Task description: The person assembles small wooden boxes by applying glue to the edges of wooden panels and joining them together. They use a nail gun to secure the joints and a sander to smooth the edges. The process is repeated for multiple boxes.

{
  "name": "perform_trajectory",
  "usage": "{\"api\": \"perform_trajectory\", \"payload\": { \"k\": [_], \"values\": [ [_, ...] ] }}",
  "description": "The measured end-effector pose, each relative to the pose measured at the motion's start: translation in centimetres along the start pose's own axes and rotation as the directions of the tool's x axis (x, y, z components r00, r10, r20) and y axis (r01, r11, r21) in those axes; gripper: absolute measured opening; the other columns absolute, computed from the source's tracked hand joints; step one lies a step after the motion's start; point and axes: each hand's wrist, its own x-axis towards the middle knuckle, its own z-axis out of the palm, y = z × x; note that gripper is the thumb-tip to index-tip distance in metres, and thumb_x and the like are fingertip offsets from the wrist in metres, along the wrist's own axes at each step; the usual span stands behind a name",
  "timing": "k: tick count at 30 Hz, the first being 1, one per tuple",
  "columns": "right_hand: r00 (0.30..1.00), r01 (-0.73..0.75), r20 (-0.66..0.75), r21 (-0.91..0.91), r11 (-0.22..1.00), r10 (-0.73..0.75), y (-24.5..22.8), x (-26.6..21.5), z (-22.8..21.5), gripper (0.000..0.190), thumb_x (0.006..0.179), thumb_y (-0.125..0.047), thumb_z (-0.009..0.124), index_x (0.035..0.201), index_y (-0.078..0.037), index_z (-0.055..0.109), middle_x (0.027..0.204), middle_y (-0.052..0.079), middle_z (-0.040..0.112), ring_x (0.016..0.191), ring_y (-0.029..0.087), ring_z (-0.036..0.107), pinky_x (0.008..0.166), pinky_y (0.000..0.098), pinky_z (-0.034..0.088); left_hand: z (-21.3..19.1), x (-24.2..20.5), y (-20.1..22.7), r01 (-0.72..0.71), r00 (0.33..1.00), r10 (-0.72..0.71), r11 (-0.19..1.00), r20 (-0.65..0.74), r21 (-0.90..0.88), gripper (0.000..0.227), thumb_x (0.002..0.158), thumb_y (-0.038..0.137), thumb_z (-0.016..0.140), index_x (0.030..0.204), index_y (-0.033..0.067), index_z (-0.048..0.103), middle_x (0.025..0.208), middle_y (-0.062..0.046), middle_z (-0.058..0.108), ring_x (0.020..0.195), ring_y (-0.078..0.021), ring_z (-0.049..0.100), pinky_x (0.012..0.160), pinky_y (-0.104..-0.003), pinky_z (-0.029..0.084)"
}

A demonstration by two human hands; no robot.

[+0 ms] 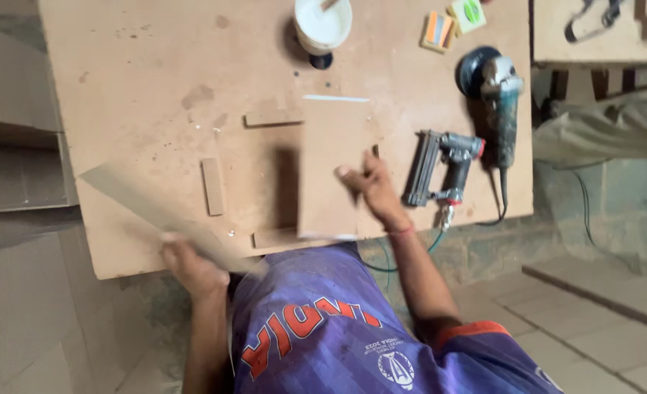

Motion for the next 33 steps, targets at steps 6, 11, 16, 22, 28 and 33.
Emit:
{"api": "perform_trajectory", "payload": {
  "k": [6, 11, 16, 22, 28, 33],
  "values": [
    [0.97, -0.021, -0.133, -0.878, 0.478, -0.203, 5.9, -0.3, -8.5, 0.022, 0.092, -0.012, 0.064, 0.096, 0.006, 0.052, 0.067, 0.028, 0.061, 0.064, 0.048, 0.062, 0.059, 0.0568, 0.047, -0.1, 2.7, 2.8, 0.524, 0.637, 0.101, 0.67, 0.764, -0.526, 0.055, 0.119, 0.027, 0.027, 0.173, 0.0265, 0.017, 0.094, -0.022, 0.061, 0.053, -0.0259, 0.051, 0.054, -0.033, 0.046],
    [0.97, -0.124, -0.205, -0.876, 0.466, -0.128, 7.8, 1.5, -9.4, 0.025, 0.089, -0.015, 0.061, 0.098, 0.007, 0.052, 0.067, 0.032, 0.061, 0.066, 0.053, 0.062, 0.062, 0.0604, 0.05, 0.0, 2.5, 3.3, 0.553, 0.667, 0.007, 0.666, 0.745, -0.501, 0.054, 0.121, 0.031, 0.026, 0.169, 0.0362, 0.002, 0.097, -0.021, 0.06, 0.052, -0.0244, 0.052, 0.057, -0.035, 0.045],
    [0.96, -0.195, -0.267, -0.854, 0.482, -0.086, 7.4, 2.0, -8.9, 0.026, 0.088, -0.016, 0.062, 0.098, 0.007, 0.053, 0.07, 0.034, 0.063, 0.069, 0.053, 0.065, 0.064, 0.0593, 0.052, 0.7, 4.3, 3.8, 0.536, 0.609, 0.093, 0.684, 0.788, -0.495, 0.063, 0.117, 0.038, 0.031, 0.174, 0.0248, 0.009, 0.116, -0.023, 0.062, 0.074, -0.0314, 0.063, 0.073, -0.046, 0.051],
    [0.957, -0.203, -0.275, -0.865, 0.459, -0.095, 7.0, 1.5, -8.6, 0.03, 0.093, -0.022, 0.064, 0.101, 0.005, 0.054, 0.075, 0.033, 0.065, 0.075, 0.052, 0.066, 0.068, 0.0585, 0.053, 0.0, 1.6, 7.4, 0.404, 0.767, 0.031, 0.753, 0.641, -0.52, 0.095, 0.096, 0.061, 0.06, 0.169, 0.0186, 0.016, 0.161, -0.021, 0.038, 0.135, -0.0443, 0.05, 0.115, -0.067, 0.038],
    [0.949, -0.242, -0.309, -0.848, 0.472, -0.067, 4.9, 1.0, -8.9, 0.064, 0.091, -0.042, 0.075, 0.125, 0.009, 0.055, 0.086, 0.028, 0.071, 0.085, 0.047, 0.069, 0.075, 0.0553, 0.055, -1.7, 2.7, 9.2, 0.232, 0.797, 0.013, 0.916, 0.603, -0.327, 0.096, 0.095, 0.056, 0.064, 0.167, 0.0129, 0.018, 0.169, -0.023, 0.03, 0.15, -0.0482, 0.037, 0.12, -0.068, 0.035],
    [0.921, -0.225, -0.322, -0.899, 0.375, -0.221, 1.4, 2.1, -9.1, 0.068, 0.095, -0.039, 0.076, 0.135, 0.011, 0.053, 0.114, 0.033, 0.066, 0.108, 0.051, 0.06, 0.092, 0.055, 0.05, -2.0, 3.8, 4.8, 0.277, 0.818, -0.418, 0.889, 0.395, 0.365, 0.052, 0.099, 0.019, 0.063, 0.143, -0.0069, 0.054, 0.139, -0.03, 0.057, 0.119, -0.033, 0.062, 0.101, -0.047, 0.049]
  ]
}}
